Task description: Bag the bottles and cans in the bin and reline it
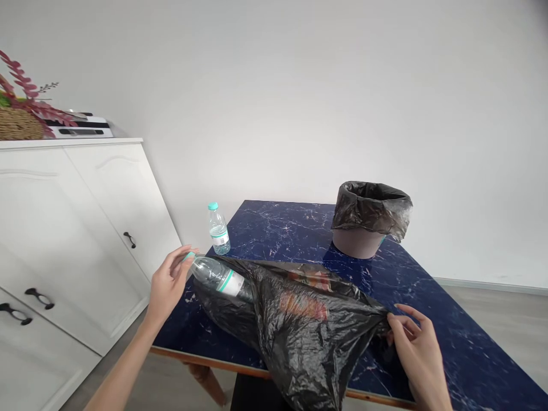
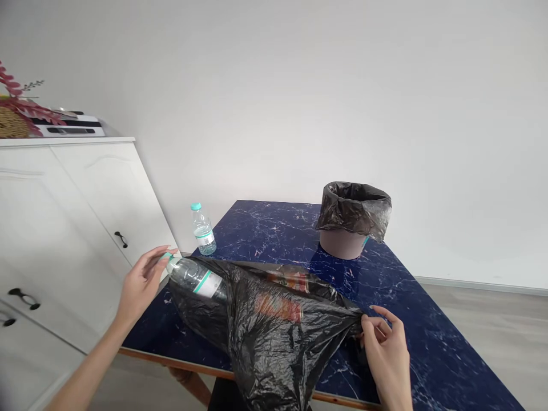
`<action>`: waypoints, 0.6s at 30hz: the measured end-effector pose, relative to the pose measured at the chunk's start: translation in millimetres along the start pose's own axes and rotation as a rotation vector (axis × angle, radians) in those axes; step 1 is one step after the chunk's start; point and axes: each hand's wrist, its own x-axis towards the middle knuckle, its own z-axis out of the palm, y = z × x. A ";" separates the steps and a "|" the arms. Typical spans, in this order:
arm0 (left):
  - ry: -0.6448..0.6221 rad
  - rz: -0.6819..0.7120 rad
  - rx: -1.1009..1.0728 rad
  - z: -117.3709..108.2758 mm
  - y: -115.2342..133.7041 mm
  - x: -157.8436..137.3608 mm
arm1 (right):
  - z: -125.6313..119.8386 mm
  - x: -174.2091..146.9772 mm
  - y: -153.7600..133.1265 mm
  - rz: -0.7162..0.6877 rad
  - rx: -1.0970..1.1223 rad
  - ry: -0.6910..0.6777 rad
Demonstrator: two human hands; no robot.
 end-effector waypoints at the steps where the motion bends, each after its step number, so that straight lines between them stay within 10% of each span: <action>1: 0.027 -0.006 -0.009 -1.2 0.6 0.0 | -0.1 -0.9 -1.2 0.009 0.007 0.005; 7: 0.328 0.003 -0.133 -14.7 2.2 13.0 | -0.9 -10.9 -15.9 0.031 0.076 0.108; 12: 0.660 0.267 -0.129 -32.8 12.2 44.1 | -4.8 -16.7 -26.6 0.062 0.133 0.242; 18: 0.521 0.418 -0.065 -10.4 27.6 66.5 | -6.9 -18.8 -28.6 0.100 0.092 0.227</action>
